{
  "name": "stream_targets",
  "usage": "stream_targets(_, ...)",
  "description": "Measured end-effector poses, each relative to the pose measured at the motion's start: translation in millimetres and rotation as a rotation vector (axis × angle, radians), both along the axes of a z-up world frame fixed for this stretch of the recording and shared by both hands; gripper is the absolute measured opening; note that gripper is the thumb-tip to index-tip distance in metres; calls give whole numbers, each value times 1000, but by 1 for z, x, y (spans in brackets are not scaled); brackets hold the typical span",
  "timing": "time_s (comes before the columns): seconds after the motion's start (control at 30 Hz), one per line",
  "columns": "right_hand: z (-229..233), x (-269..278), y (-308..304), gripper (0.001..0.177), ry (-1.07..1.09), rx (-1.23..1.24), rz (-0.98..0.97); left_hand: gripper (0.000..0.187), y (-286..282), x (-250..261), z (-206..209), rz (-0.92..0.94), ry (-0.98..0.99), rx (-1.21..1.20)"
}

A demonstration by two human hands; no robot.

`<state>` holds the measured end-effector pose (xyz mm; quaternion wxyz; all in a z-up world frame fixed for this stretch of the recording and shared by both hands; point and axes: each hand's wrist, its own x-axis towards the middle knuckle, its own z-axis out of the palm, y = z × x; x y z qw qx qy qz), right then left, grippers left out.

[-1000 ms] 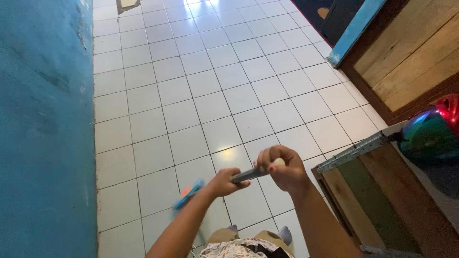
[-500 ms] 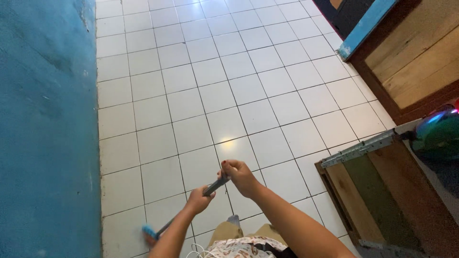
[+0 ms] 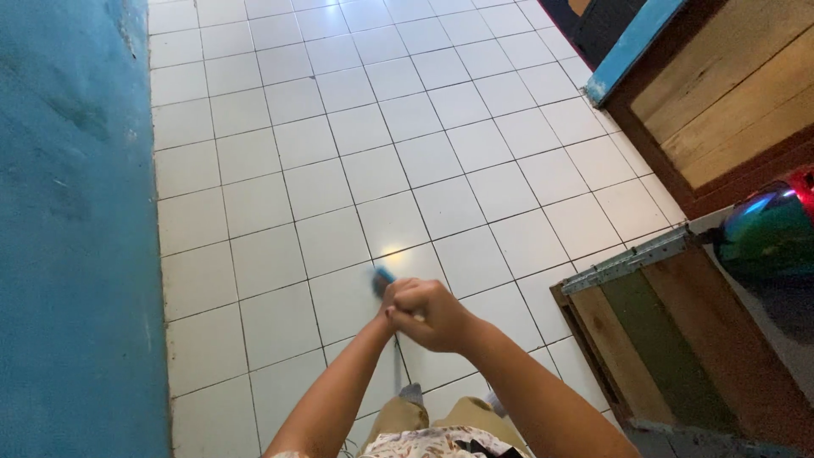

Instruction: Sweeping a tiled floor with a broom.

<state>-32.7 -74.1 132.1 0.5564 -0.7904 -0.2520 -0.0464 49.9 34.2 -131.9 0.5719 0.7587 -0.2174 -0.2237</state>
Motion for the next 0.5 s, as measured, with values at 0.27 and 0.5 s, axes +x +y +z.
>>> stream_targets(0.27,42,-21,-33,27,-63,89,-22,12,-16,12,94,-158,-132,-34)
stream_targets(0.5,32,-16,-60,37,64,565,-46,28,19,-11,163,-111,-343,-75)
